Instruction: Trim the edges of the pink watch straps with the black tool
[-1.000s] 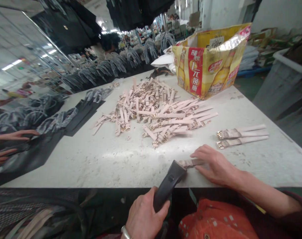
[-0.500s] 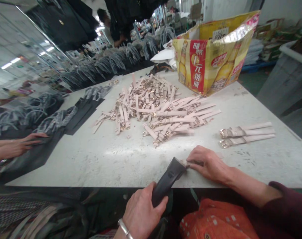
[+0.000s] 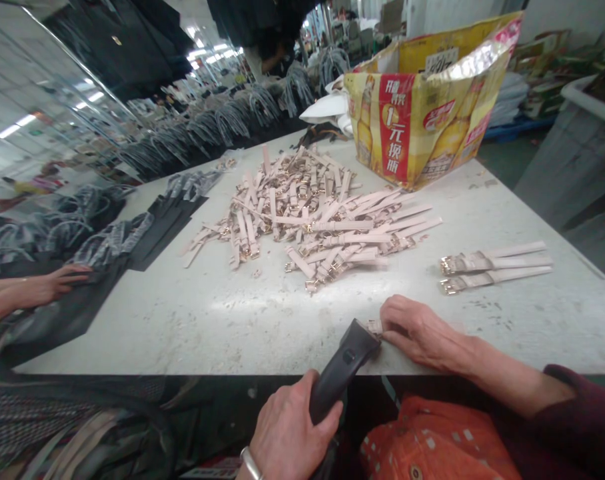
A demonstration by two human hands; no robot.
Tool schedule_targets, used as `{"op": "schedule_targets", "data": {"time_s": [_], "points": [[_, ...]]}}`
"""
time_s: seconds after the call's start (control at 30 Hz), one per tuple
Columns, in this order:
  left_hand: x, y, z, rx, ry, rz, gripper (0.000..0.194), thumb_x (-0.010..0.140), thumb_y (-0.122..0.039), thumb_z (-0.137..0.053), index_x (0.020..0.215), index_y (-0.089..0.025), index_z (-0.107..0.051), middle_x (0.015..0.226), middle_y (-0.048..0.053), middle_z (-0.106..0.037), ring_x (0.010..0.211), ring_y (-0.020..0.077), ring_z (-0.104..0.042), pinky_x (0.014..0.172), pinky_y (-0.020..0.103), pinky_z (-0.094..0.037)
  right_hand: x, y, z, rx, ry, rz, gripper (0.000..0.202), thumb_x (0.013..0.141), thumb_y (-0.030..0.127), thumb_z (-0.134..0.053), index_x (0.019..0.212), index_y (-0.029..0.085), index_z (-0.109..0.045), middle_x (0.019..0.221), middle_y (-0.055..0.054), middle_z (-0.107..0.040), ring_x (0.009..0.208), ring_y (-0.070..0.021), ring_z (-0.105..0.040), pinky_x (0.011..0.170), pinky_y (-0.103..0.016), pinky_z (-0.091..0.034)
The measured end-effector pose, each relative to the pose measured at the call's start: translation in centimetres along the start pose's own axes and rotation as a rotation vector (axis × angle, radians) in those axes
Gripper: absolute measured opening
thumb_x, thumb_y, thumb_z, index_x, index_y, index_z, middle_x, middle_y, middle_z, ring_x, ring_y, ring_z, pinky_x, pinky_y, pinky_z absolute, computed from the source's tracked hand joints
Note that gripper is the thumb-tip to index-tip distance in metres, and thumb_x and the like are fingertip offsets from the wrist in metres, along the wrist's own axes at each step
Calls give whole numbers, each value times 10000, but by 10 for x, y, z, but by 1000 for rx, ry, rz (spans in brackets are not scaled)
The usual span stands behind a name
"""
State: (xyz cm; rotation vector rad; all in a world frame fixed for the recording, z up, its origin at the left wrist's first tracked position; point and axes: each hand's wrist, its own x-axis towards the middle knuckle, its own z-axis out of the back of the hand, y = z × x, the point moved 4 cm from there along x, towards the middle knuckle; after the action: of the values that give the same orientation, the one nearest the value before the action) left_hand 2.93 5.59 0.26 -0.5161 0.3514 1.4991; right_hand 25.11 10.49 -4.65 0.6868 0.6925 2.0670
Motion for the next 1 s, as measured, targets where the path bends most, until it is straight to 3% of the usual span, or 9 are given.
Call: {"op": "schedule_targets", "data": {"time_s": [0.13,0.23,0.43,0.57,0.67,0.9,1.0], "points": [[-4,5,0,-38,-5,3,256,781,-426,-490,877,-215,-600,763,39,-687,701,173,-643,611,223,-396,5,3,3,6,0,-59,92,829,127,-474,754,179,-457,771,-24,-484,714,-149,-446,648,-277,-372],[-8,10,2,-74,-21,17,271,780,-417,-497,934,-222,-606,784,34,-690,720,173,-643,629,225,-401,15,10,9,149,-27,-81,104,833,137,-472,747,184,-438,756,-7,-465,671,-128,-428,620,-256,-364],[-23,16,9,-145,-25,10,197,796,-383,-482,854,-234,-597,741,-12,-674,681,145,-624,636,217,-399,36,23,15,452,-248,-57,132,860,227,-483,742,179,-448,779,-15,-506,704,-125,-456,626,-247,-363],[-27,18,9,-148,-27,22,205,795,-380,-477,872,-228,-591,746,-4,-670,687,148,-622,642,220,-404,34,19,-1,360,-91,-163,97,820,194,-494,729,178,-465,667,24,-477,621,-106,-420,570,-231,-318],[-24,19,6,-141,-30,30,207,786,-380,-487,866,-222,-594,740,5,-670,681,153,-623,634,223,-399,26,10,-7,348,-61,-262,119,806,206,-500,696,174,-470,632,34,-452,592,-98,-401,545,-223,-299],[-21,19,2,-157,-47,18,193,788,-381,-494,834,-220,-590,716,-3,-661,665,142,-618,621,215,-385,26,3,-19,740,-5,-324,177,726,207,-571,595,154,-463,695,20,-482,604,-84,-440,562,-204,-342],[-23,20,2,-159,-46,17,194,793,-380,-490,832,-217,-587,711,-2,-660,658,143,-615,623,219,-387,26,7,-23,883,75,-377,177,705,177,-551,569,155,-440,698,7,-553,613,-92,-491,563,-201,-356]]}}
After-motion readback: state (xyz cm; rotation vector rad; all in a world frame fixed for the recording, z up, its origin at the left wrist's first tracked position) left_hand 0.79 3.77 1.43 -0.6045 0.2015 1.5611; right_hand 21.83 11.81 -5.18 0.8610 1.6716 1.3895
